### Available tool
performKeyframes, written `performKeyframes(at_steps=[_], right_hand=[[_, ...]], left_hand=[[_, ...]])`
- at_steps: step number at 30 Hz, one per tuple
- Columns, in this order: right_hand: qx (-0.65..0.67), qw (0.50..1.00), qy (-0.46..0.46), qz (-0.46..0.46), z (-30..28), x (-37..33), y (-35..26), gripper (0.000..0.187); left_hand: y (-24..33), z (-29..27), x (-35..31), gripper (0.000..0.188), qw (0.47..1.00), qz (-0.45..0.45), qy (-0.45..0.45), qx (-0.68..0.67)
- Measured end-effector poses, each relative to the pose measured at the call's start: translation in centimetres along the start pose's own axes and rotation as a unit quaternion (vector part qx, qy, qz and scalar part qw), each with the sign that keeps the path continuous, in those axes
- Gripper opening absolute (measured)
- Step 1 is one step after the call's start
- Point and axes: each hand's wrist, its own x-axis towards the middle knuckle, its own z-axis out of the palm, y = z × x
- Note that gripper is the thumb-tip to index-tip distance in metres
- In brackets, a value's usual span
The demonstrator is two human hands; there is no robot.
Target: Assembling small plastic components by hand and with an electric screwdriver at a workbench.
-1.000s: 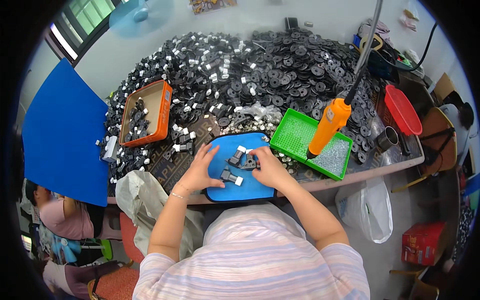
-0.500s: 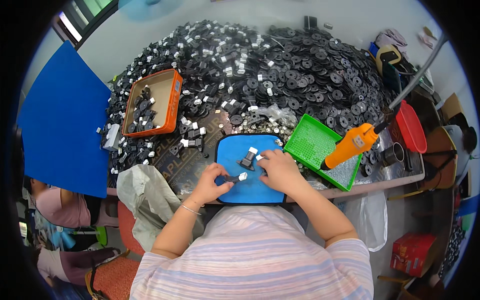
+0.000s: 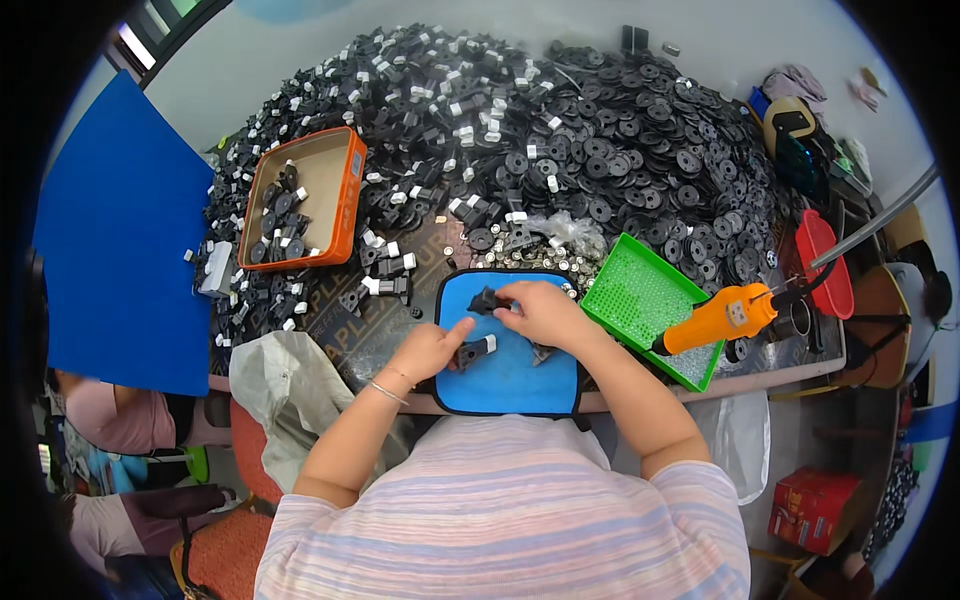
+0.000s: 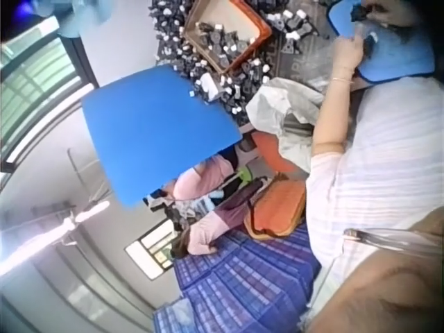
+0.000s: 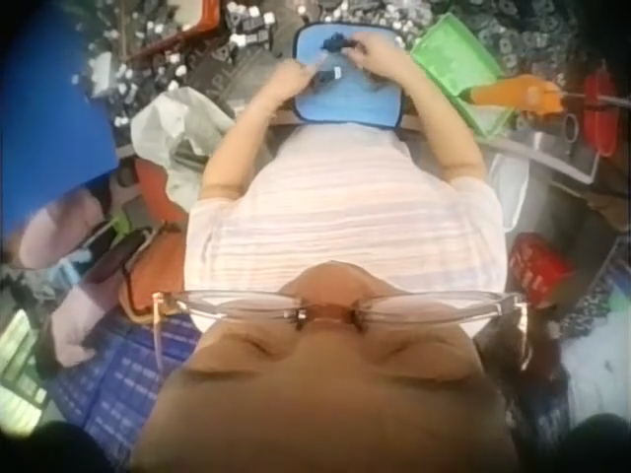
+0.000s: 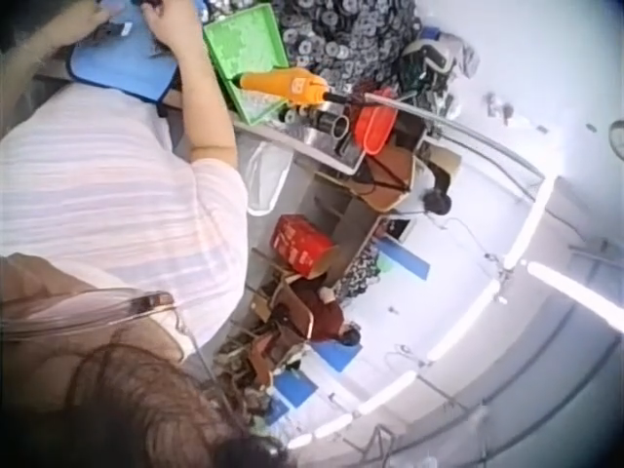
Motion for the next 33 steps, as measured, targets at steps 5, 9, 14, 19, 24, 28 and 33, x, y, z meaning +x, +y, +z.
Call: performKeyframes(at_steps=[5, 9, 14, 19, 24, 28, 33], right_hand=[[0.069, 0.996, -0.06, 0.018, 0.4, 1.3, 2.6, 0.029], [-0.058, 0.994, -0.09, 0.002, 0.9, 1.6, 2.8, 0.027], [-0.08, 0.993, 0.081, 0.0, 0.5, 0.9, 1.7, 0.023], [-0.101, 0.988, 0.068, -0.097, 1.2, 4.0, -1.1, 0.023], [-0.149, 0.963, 0.073, -0.21, 5.9, 10.8, -4.2, 0.033], [-0.173, 0.959, 0.057, -0.215, 7.5, 14.4, -3.5, 0.032], [-0.015, 0.979, 0.086, -0.186, 4.4, 13.6, -2.5, 0.029]], left_hand=[[1.2, 1.0, 0.1, 0.074, 0.961, 0.082, 0.083, 0.251], [0.8, 0.2, -1.0, 0.065, 0.944, 0.116, 0.151, 0.269], [-2.1, -4.6, -1.1, 0.033, 0.9, 0.112, 0.328, 0.263], [-4.7, -6.4, -0.4, 0.085, 0.907, -0.016, 0.306, 0.29], [-7.1, -4.7, 1.5, 0.07, 0.905, 0.01, 0.338, 0.257], [-8.1, -4.1, 2.1, 0.043, 0.88, 0.109, 0.397, 0.236], [-9.1, -4.4, 1.6, 0.027, 0.859, 0.155, 0.43, 0.23]])
